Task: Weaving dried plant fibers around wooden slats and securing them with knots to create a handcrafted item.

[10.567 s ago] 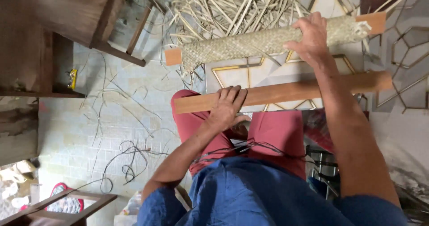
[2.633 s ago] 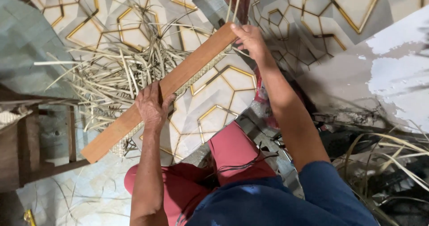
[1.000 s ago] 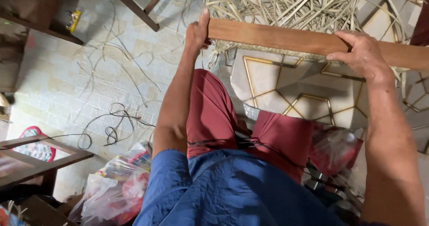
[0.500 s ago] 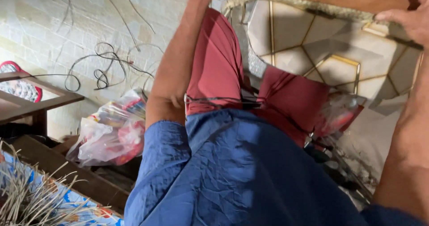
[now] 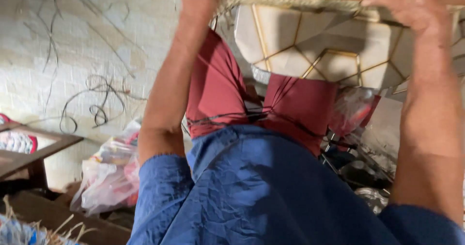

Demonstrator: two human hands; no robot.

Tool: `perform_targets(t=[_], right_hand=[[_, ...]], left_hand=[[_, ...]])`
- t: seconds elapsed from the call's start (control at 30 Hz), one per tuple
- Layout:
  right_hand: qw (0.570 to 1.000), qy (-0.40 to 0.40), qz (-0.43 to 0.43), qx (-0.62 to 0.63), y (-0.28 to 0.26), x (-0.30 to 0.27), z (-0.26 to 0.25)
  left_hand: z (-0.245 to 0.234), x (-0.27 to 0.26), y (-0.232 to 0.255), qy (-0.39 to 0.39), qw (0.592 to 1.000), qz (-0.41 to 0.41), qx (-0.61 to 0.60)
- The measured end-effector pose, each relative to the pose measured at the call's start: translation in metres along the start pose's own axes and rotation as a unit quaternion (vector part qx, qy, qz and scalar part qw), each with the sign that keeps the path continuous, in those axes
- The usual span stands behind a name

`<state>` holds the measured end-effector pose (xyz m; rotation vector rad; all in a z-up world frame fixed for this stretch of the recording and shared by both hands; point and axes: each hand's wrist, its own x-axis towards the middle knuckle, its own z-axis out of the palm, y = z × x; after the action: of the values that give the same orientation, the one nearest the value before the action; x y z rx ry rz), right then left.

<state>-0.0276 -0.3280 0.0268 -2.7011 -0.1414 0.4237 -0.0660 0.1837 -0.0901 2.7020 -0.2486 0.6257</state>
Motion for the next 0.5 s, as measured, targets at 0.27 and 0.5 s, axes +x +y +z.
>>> perform_targets(t=[0.27,0.5], right_hand=[[0.966,0.046,-0.254,-0.013,-0.007,0.005,-0.001],[0.962,0.052,-0.138,-0.228,-0.104,-0.017,-0.025]], left_hand=[[-0.017,0.058,0.131,-0.061,0.978,0.160,-0.123],[-0.019,0.058,0.138,-0.069,0.984,0.142,-0.086]])
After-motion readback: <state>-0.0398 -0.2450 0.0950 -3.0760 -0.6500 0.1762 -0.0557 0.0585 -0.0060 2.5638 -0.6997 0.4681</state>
